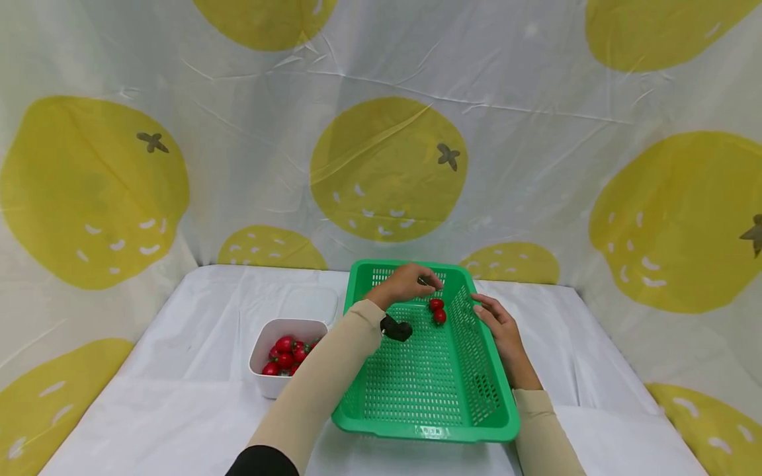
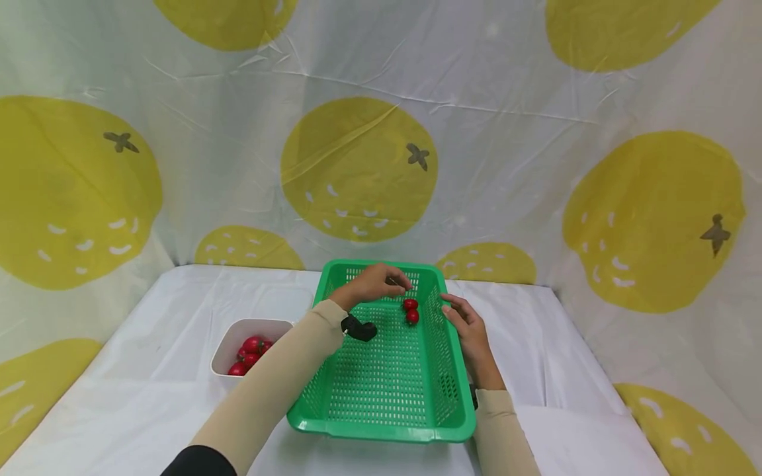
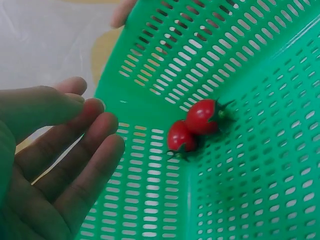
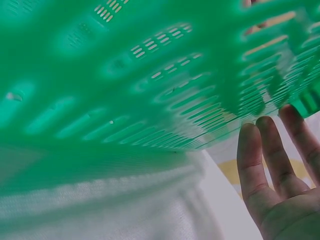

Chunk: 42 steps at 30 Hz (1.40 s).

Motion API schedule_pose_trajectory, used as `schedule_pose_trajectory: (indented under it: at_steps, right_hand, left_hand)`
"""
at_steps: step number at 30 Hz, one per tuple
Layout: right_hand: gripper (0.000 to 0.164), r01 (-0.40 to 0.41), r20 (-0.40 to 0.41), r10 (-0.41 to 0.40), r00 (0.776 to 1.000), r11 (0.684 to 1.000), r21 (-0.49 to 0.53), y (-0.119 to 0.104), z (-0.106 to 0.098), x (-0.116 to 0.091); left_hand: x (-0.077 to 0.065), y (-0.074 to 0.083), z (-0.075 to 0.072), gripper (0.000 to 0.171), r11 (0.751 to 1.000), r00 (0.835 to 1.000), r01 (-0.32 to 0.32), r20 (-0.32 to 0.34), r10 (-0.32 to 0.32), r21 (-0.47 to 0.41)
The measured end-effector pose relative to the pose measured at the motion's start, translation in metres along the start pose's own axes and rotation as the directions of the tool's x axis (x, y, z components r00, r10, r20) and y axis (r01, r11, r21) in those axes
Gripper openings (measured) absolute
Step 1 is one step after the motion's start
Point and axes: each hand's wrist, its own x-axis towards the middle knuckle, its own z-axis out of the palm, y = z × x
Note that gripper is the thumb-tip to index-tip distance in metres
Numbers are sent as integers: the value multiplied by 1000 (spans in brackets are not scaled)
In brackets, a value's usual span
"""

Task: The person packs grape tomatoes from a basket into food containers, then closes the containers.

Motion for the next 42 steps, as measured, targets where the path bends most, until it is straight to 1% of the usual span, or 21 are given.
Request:
schedule_pose_trajectory:
  at_steps: [4,8,11,15,20,24,29,33,37,39,42]
  right_hand:
    - [46,-8,-3,8,1000,1000,-10,0,-3,1]
    - [45,-12,-3,12,1000,1000,-17,-1,-2,1]
    - [45,-13,-2,13,1000,1000,-17,0,-1,1]
    - [47,-22,4,22,1000,1000,-18,1,2,-1]
    - [46,5,-6,-5,1000,1000,1,-2,0,-1]
    - [47,13,7,-13,1000,1000,10,-2,0,0]
    - [46,2,3,-2,1000,1000,29,0,2,-1]
    - [46,5,-2,-5,1000,999,53,1,1,-1]
    - [45,2,1,-2,1000,999,43,0,0,-1]
    - [45,0,6,0,1000,999,33,-2,0,-2]
    - [44,2,16,-3,1000,999,41,-12,3,-6]
  left_hand:
    - [7,-3,14,17,1000,1000,21,-10,-21,-14]
    - [11,-6,25,18,999,999,37,-15,-38,-26]
    - [11,-9,30,20,999,999,43,-23,-43,-9]
    - [10,-15,35,20,998,998,54,-17,-54,23]
    - [14,-16,37,20,998,999,39,-26,-38,41]
    - [16,-17,38,20,996,998,57,-28,-55,70]
    - [16,-19,41,21,991,997,77,-4,-77,107]
    - [15,-19,42,22,991,997,76,15,-78,110]
    - [14,-17,43,24,988,996,76,38,-82,132]
    - [12,-17,43,24,987,995,79,49,-87,141]
    - [11,-17,43,24,985,994,78,61,-88,154]
